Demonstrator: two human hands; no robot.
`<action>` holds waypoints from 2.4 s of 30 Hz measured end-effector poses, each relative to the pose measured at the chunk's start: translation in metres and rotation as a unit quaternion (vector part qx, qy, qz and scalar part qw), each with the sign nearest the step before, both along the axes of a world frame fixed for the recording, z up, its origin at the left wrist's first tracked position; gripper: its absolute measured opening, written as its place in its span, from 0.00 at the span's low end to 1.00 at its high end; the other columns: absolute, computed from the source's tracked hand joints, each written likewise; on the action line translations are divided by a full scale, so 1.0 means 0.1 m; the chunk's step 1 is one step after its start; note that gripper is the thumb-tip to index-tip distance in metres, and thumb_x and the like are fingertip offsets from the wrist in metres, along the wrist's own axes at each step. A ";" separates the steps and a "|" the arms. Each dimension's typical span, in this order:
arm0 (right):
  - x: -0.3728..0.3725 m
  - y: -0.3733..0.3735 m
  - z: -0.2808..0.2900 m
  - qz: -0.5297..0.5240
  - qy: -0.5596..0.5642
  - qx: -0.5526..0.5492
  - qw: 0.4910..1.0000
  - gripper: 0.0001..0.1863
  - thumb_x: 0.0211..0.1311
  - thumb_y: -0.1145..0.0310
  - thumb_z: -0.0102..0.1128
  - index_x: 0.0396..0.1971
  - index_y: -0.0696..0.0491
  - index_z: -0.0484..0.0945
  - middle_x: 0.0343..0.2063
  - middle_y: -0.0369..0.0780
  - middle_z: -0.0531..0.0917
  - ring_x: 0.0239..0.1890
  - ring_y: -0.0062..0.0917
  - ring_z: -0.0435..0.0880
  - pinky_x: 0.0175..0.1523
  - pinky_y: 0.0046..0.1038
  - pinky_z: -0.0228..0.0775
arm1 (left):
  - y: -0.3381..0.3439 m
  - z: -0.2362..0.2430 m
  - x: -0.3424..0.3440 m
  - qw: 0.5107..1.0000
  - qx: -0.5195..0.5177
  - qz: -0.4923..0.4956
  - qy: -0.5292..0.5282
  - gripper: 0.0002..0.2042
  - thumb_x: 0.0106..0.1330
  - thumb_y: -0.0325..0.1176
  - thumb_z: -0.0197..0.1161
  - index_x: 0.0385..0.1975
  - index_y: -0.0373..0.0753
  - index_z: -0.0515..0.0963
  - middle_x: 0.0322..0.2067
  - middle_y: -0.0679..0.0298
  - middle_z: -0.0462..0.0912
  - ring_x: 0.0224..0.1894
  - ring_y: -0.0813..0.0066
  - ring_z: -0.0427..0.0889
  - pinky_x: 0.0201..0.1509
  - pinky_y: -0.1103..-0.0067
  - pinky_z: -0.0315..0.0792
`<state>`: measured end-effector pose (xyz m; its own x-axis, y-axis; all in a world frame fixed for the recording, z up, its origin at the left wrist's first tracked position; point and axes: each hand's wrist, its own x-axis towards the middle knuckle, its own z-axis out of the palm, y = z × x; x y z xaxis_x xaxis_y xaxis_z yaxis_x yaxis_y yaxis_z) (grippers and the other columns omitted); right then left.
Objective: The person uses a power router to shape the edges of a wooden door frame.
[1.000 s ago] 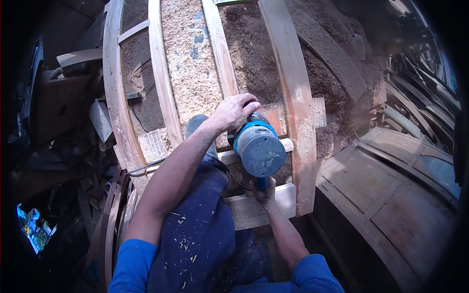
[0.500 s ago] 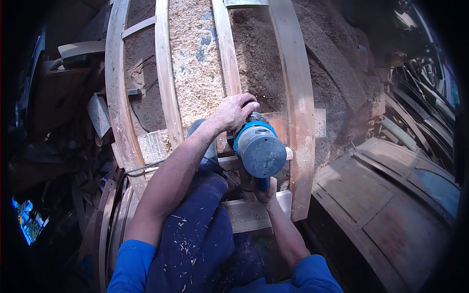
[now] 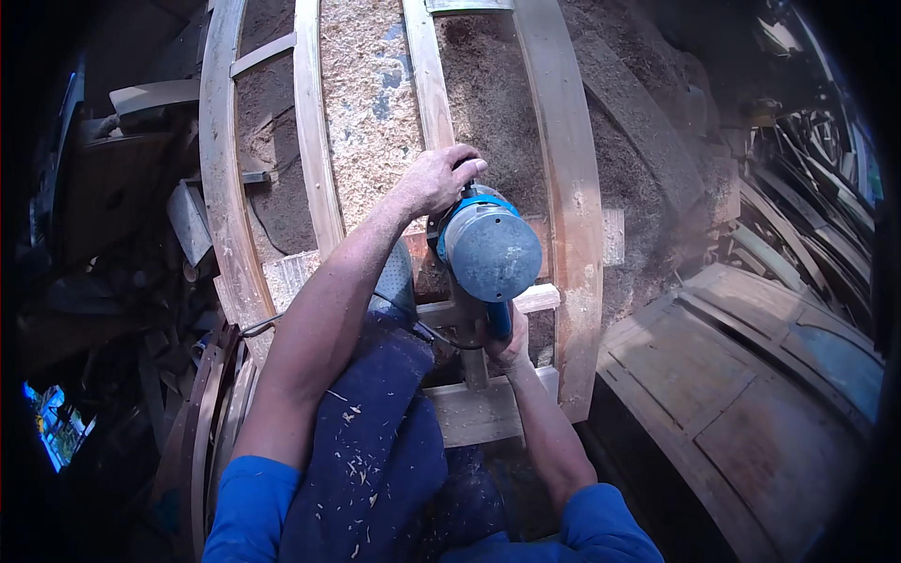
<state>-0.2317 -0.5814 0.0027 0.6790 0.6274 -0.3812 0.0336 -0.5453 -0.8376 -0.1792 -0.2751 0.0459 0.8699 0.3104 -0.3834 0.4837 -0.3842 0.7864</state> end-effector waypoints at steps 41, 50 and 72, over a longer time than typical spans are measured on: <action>-0.01 -0.07 0.01 -0.001 -0.003 0.053 0.999 0.19 0.46 0.68 0.70 0.38 0.54 0.75 0.23 0.41 0.82 0.26 0.32 0.85 0.34 0.32 0.76 | -0.12 0.09 0.02 0.991 0.092 -0.091 0.021 0.18 0.75 0.42 0.46 0.53 0.36 0.72 0.44 0.49 0.79 0.49 0.52 0.79 0.54 0.65 0.72; -0.42 -0.51 -0.08 -0.015 -0.008 0.085 0.996 0.22 0.42 0.72 0.70 0.40 0.54 0.74 0.23 0.42 0.82 0.25 0.36 0.85 0.32 0.35 0.76 | -0.51 -0.02 -0.26 0.997 -0.008 -0.081 -0.008 0.18 0.77 0.43 0.43 0.53 0.38 0.74 0.47 0.52 0.80 0.52 0.58 0.79 0.57 0.68 0.71; -0.67 -0.97 -0.01 0.002 0.015 0.083 0.996 0.23 0.44 0.73 0.69 0.44 0.53 0.75 0.28 0.45 0.83 0.29 0.41 0.85 0.35 0.36 0.76 | -0.91 0.03 -0.52 0.990 -0.047 -0.123 0.043 0.16 0.76 0.42 0.42 0.48 0.37 0.72 0.43 0.48 0.76 0.50 0.50 0.76 0.56 0.64 0.69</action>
<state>-0.2991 -0.6783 0.0016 0.6665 0.6856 -0.2928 0.0081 -0.3994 -0.9167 -0.2315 -0.3659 0.0490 0.8777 0.0525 -0.4763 0.4510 -0.4262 0.7842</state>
